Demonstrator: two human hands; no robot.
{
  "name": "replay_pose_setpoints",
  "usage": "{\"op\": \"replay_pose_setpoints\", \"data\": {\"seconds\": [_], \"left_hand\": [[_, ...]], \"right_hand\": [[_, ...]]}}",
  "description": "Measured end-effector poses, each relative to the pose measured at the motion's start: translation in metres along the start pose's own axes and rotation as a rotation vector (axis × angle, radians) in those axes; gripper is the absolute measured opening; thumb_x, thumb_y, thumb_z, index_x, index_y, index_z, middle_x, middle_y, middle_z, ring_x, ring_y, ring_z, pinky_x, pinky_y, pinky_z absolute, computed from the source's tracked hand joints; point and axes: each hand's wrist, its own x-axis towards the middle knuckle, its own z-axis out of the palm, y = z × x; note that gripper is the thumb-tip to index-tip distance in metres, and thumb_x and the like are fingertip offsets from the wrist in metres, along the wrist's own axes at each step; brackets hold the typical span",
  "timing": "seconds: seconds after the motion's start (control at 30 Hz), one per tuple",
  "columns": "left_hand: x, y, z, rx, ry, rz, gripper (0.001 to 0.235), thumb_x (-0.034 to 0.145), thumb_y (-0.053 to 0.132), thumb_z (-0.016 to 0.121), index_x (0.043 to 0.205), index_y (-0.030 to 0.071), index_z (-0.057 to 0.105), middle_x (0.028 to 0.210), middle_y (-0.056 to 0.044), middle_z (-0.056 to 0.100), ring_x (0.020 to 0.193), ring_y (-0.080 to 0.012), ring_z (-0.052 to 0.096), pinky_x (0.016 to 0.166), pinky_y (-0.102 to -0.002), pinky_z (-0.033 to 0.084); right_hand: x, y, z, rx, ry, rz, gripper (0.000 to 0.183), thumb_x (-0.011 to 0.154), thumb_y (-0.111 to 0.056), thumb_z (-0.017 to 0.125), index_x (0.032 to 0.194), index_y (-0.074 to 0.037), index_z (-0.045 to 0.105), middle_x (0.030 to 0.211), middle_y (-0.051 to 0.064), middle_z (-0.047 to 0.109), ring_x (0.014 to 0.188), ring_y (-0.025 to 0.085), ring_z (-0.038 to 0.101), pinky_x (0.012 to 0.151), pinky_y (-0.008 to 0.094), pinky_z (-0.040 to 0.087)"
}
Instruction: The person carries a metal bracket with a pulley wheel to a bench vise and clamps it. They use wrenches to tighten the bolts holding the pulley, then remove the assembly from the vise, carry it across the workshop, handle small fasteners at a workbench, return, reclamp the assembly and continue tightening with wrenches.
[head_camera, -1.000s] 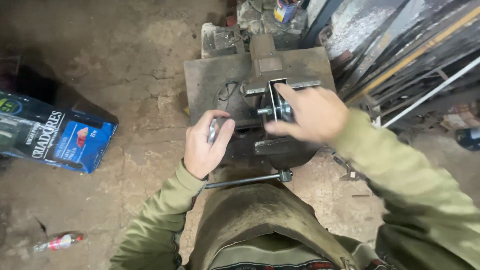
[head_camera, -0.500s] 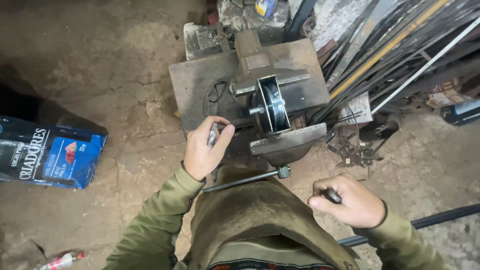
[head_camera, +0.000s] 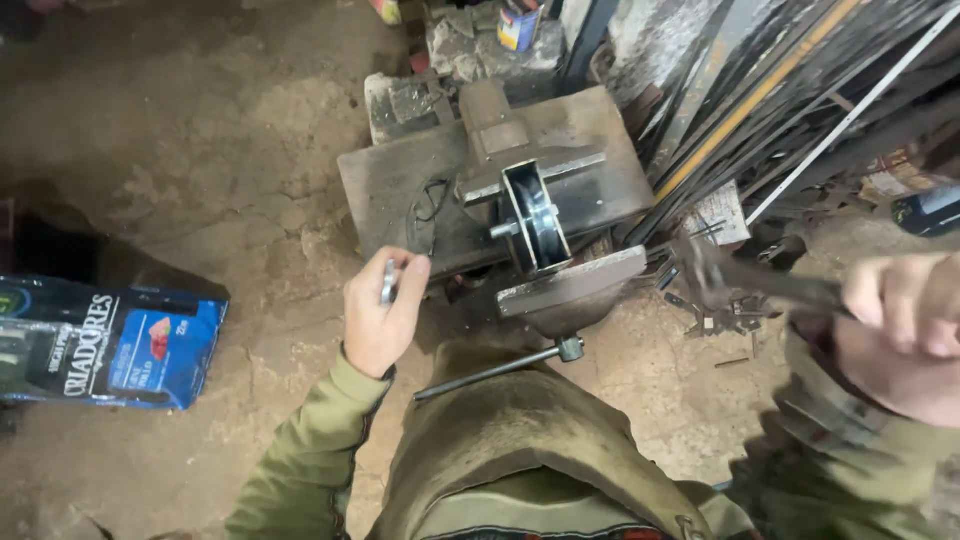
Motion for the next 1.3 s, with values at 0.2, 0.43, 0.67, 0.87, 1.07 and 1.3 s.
{"op": "replay_pose_setpoints", "data": {"seconds": [0.2, 0.43, 0.67, 0.87, 1.07, 1.3], "left_hand": [[-0.022, 0.002, -0.003, 0.039, 0.101, -0.061, 0.024, 0.1, 0.023, 0.068, 0.089, 0.002, 0.062, 0.062, 0.002, 0.045, 0.061, -0.0047, 0.038, 0.053, -0.026, 0.034], [-0.044, 0.0, 0.0, 0.093, 0.202, -0.151, 0.025, 0.1, 0.024, 0.068, 0.089, 0.003, 0.063, 0.062, 0.003, 0.046, 0.061, -0.0044, 0.038, 0.053, -0.026, 0.035], [-0.049, 0.001, 0.018, 0.081, 0.21, -0.229, 0.023, 0.099, 0.023, 0.067, 0.089, 0.003, 0.065, 0.059, 0.003, 0.049, 0.059, -0.0038, 0.04, 0.051, -0.026, 0.035], [-0.042, 0.007, 0.031, 0.08, 0.179, -0.196, 0.024, 0.101, 0.022, 0.067, 0.087, 0.003, 0.064, 0.062, 0.002, 0.047, 0.061, -0.0043, 0.04, 0.052, -0.026, 0.035], [-0.015, 0.04, 0.022, -0.358, 0.295, 0.053, 0.034, 0.108, 0.035, 0.058, 0.091, 0.006, 0.051, 0.072, 0.002, 0.045, 0.065, -0.0058, 0.039, 0.058, -0.027, 0.034], [0.002, 0.107, 0.034, -0.976, 0.277, 0.366, 0.065, 0.099, 0.07, 0.057, 0.093, 0.01, 0.034, 0.072, 0.0, 0.034, 0.061, -0.0094, 0.029, 0.063, -0.029, 0.028]], "right_hand": [[0.118, 0.061, 0.181, 0.013, 0.058, -0.24, 0.069, 0.091, -0.078, 0.042, 0.079, -0.013, 0.06, 0.059, -0.001, 0.057, 0.045, 0.009, 0.052, 0.041, 0.028, 0.044], [0.108, 0.106, 0.221, 0.04, 0.113, -0.439, 0.07, 0.092, -0.076, 0.037, 0.076, -0.009, 0.052, 0.056, -0.002, 0.045, 0.04, 0.011, 0.043, 0.039, 0.032, 0.038], [0.116, 0.093, 0.241, -0.129, 0.0, -0.692, 0.069, 0.101, -0.068, 0.036, 0.069, -0.008, 0.045, 0.051, -0.003, 0.043, 0.037, 0.013, 0.041, 0.036, 0.031, 0.042], [0.129, 0.086, 0.246, -0.131, 0.02, -0.634, 0.067, 0.102, -0.065, 0.038, 0.068, -0.008, 0.045, 0.052, -0.001, 0.043, 0.039, 0.015, 0.045, 0.042, 0.035, 0.051], [0.081, 0.065, 0.206, -0.367, -0.472, -0.343, 0.027, 0.097, -0.01, 0.068, 0.08, -0.008, 0.048, 0.073, 0.006, 0.055, 0.07, 0.024, 0.064, 0.082, 0.057, 0.06], [0.037, 0.076, 0.191, -0.577, -0.53, -0.293, 0.02, 0.1, -0.022, 0.064, 0.091, -0.012, 0.049, 0.104, 0.01, 0.065, 0.105, 0.035, 0.069, 0.108, 0.081, 0.041]]}}
